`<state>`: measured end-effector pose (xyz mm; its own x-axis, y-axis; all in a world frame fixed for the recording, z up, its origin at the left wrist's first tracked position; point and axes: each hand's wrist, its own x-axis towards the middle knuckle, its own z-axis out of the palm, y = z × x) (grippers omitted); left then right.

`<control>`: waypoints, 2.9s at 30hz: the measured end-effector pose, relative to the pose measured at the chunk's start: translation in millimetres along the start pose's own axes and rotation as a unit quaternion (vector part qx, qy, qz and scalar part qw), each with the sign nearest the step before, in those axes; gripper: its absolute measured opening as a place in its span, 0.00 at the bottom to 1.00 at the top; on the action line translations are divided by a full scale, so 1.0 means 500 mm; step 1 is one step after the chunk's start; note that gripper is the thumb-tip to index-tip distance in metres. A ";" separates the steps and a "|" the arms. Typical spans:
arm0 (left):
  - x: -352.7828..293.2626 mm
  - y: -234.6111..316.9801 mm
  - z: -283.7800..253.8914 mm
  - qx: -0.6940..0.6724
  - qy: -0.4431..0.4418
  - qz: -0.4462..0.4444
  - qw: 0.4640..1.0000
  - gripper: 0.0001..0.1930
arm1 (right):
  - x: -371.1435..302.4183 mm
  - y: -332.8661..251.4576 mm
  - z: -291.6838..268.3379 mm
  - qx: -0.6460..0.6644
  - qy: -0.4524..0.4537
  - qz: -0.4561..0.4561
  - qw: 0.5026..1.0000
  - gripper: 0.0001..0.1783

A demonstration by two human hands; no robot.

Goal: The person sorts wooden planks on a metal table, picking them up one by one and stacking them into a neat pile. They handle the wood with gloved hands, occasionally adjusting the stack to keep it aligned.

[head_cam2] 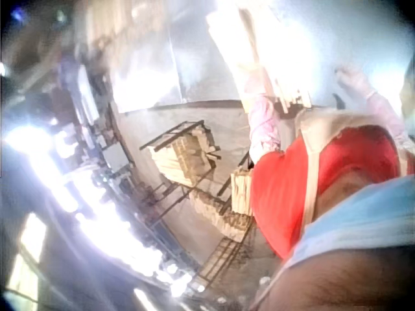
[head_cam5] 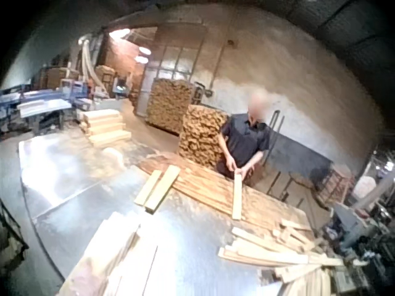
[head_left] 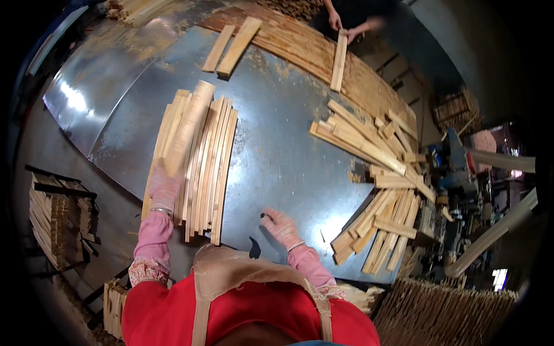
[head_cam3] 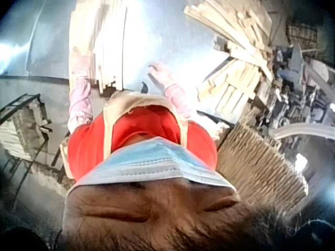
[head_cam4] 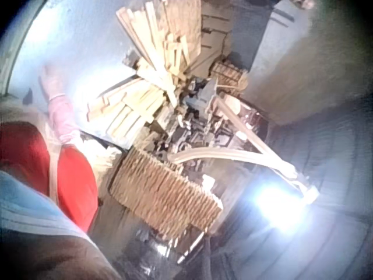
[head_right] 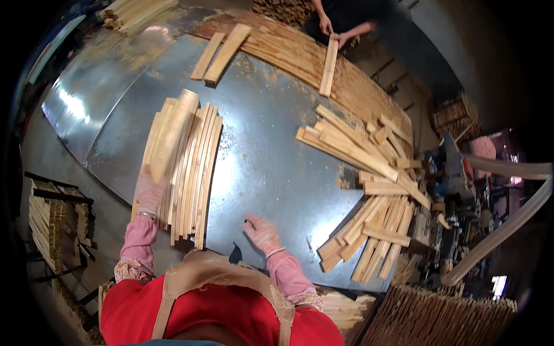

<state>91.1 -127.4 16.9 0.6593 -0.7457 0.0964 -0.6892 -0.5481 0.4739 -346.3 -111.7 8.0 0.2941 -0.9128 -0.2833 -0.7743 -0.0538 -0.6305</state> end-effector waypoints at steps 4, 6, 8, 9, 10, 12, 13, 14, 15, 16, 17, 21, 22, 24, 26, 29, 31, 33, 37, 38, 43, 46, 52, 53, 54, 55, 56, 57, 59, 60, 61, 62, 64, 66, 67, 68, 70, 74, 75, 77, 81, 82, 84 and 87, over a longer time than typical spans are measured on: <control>0.062 -0.007 -0.056 0.063 -0.090 -0.098 0.989 0.38 | -0.088 -0.006 0.065 0.029 -0.101 0.044 0.994 0.19; 0.054 -0.042 -0.048 0.081 -0.092 -0.132 0.984 0.39 | -0.092 0.004 0.079 0.051 -0.133 0.028 0.989 0.17; 0.054 -0.052 -0.024 0.068 -0.113 -0.164 0.978 0.40 | -0.107 0.045 0.123 0.041 -0.073 0.010 0.996 0.18; 0.053 -0.057 -0.011 0.112 -0.090 -0.145 0.979 0.40 | -0.114 0.047 0.133 0.048 -0.004 -0.015 0.999 0.20; 0.056 -0.063 -0.004 0.117 -0.101 -0.143 0.978 0.39 | -0.119 0.059 0.131 0.064 -0.031 -0.003 0.997 0.22; 0.053 -0.065 -0.020 0.141 -0.111 -0.151 0.972 0.39 | -0.097 0.085 0.107 0.094 -0.087 0.008 0.992 0.26; 0.053 -0.042 -0.030 0.155 -0.114 -0.149 0.970 0.40 | -0.078 0.108 0.088 0.080 -0.064 -0.003 0.995 0.27; 0.044 -0.031 -0.034 0.169 -0.116 -0.150 0.967 0.40 | -0.057 0.133 0.068 0.065 -0.042 -0.015 0.997 0.28; 0.046 -0.049 -0.026 0.158 -0.100 -0.084 0.979 0.42 | -0.028 0.165 0.034 0.048 -0.012 -0.024 0.998 0.28; 0.032 -0.041 -0.020 0.132 -0.057 -0.047 0.989 0.43 | 0.015 0.205 -0.017 0.007 0.041 -0.006 0.999 0.30; 0.015 -0.027 -0.017 0.106 -0.012 -0.012 0.994 0.44 | 0.067 0.243 -0.085 -0.033 0.093 0.010 0.995 0.32; -0.049 0.060 0.069 0.030 0.038 0.031 0.998 0.40 | 0.316 0.400 -0.455 -0.259 0.304 -0.033 0.916 0.36; -0.082 0.114 0.104 -0.071 0.013 0.013 0.997 0.40 | 0.366 0.446 -0.524 -0.319 0.330 -0.053 0.887 0.35; -0.169 0.262 0.159 -0.207 -0.051 0.012 0.977 0.38 | 0.435 0.525 -0.617 -0.376 0.317 -0.062 0.868 0.34; -0.237 0.374 0.237 -0.250 -0.134 0.057 0.957 0.37 | 0.479 0.587 -0.660 -0.368 0.254 -0.045 0.894 0.33; -0.345 0.611 0.304 -0.356 -0.329 -0.031 0.874 0.33 | 0.532 0.569 -0.665 -0.379 0.154 0.083 0.909 0.32; -0.388 0.646 0.418 -0.456 -0.406 -0.053 0.790 0.31 | 0.510 0.519 -0.671 -0.378 0.140 0.023 0.915 0.21; -0.430 0.721 0.492 -0.545 -0.438 -0.146 0.699 0.29 | 0.479 0.477 -0.657 -0.368 0.010 -0.029 0.930 0.16; -0.409 0.721 0.604 -0.657 -0.565 -0.245 0.436 0.31 | 0.381 0.301 -0.600 -0.203 -0.291 -0.099 0.930 0.23; -0.422 0.721 0.599 -0.642 -0.461 -0.323 0.521 0.26 | 0.384 0.325 -0.596 -0.192 -0.209 -0.154 0.946 0.25; -0.346 0.678 0.564 -0.586 -0.410 -0.379 0.587 0.20 | 0.414 0.571 -0.720 -0.211 0.120 -0.218 0.945 0.29; -0.299 0.698 0.506 -0.486 -0.473 -0.319 0.663 0.17 | 0.433 0.729 -0.781 -0.333 0.030 -0.003 0.943 0.46; -0.205 0.634 0.379 -0.090 -0.296 0.029 0.950 0.28 | 0.409 0.643 -0.746 -0.379 -0.064 -0.021 0.923 0.46; -0.175 0.612 0.350 0.044 -0.296 0.044 0.953 0.29 | 0.404 0.619 -0.741 -0.398 -0.080 -0.025 0.914 0.46; -0.147 0.605 0.312 0.177 -0.293 0.058 0.938 0.29 | 0.390 0.586 -0.732 -0.417 -0.095 -0.026 0.904 0.46; -0.128 0.624 0.262 0.261 -0.318 0.034 0.911 0.28 | 0.372 0.560 -0.725 -0.435 -0.110 -0.025 0.893 0.46; -0.129 0.594 0.238 0.336 -0.243 0.108 0.904 0.26 | 0.354 0.552 -0.706 -0.430 -0.054 -0.080 0.898 0.36; -0.123 0.485 0.247 0.308 -0.119 0.227 0.916 0.28 | 0.347 0.532 -0.699 -0.424 -0.076 -0.081 0.899 0.30; -0.117 0.445 0.224 0.370 -0.080 0.222 0.899 0.32 | 0.348 0.485 -0.675 -0.413 -0.124 -0.077 0.899 0.20; -0.118 0.429 0.220 0.308 -0.069 0.233 0.920 0.34 | 0.347 0.468 -0.651 -0.418 -0.093 -0.143 0.892 0.13; -0.124 0.417 0.220 0.242 -0.059 0.244 0.937 0.36 | 0.342 0.451 -0.616 -0.422 -0.064 -0.207 0.880 0.08; -0.132 0.414 0.223 0.176 -0.051 0.255 0.949 0.38 | 0.338 0.427 -0.571 -0.414 -0.075 -0.235 0.876 0.06; -0.181 0.547 0.190 0.079 -0.253 0.250 0.931 0.46 | 0.316 0.302 -0.484 -0.450 -0.120 -0.269 0.843 0.07; -0.244 0.680 0.181 0.159 -0.444 0.317 0.823 0.43 | 0.283 0.216 -0.394 -0.423 -0.130 -0.349 0.826 0.07; -0.294 0.636 0.228 0.110 -0.418 0.364 0.825 0.36 | 0.273 0.176 -0.378 -0.374 -0.138 -0.407 0.822 0.07; -0.301 0.652 0.230 0.125 -0.476 0.316 0.811 0.31 | 0.273 0.166 -0.371 -0.333 -0.128 -0.441 0.824 0.07; -0.323 0.621 0.240 0.070 -0.464 0.268 0.842 0.24 | 0.275 0.149 -0.399 -0.291 -0.126 -0.379 0.869 0.10; -0.379 0.447 0.251 -0.105 -0.384 0.028 0.917 0.15 | 0.396 0.334 -0.565 -0.246 0.055 -0.140 0.957 0.18; -0.388 0.433 0.241 -0.137 -0.371 -0.040 0.918 0.14 | 0.412 0.445 -0.607 -0.293 0.171 -0.128 0.932 0.26; -0.406 0.476 0.223 -0.138 -0.404 0.003 0.905 0.23 | 0.419 0.532 -0.728 -0.367 0.100 0.024 0.924 0.39; -0.470 0.553 0.248 0.099 -0.385 0.198 0.896 0.54 | 0.458 0.620 -0.759 -0.426 0.075 0.105 0.896 0.44; -0.496 0.540 0.271 0.117 -0.373 0.229 0.891 0.51 | 0.460 0.563 -0.762 -0.394 0.033 0.108 0.912 0.43; -0.498 0.540 0.301 0.110 -0.395 0.224 0.884 0.47 | 0.459 0.507 -0.747 -0.290 0.026 0.155 0.944 0.43; -0.472 0.543 0.273 0.029 -0.433 0.112 0.894 0.42 | 0.428 0.413 -0.674 -0.065 0.034 0.212 0.974 0.41</control>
<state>-292.6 -151.9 3.2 0.0400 -0.8393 -0.5422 -0.8064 -0.3476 0.4785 -632.0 -454.4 60.9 -0.1028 -0.8883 -0.4476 -0.8843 0.2877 -0.3678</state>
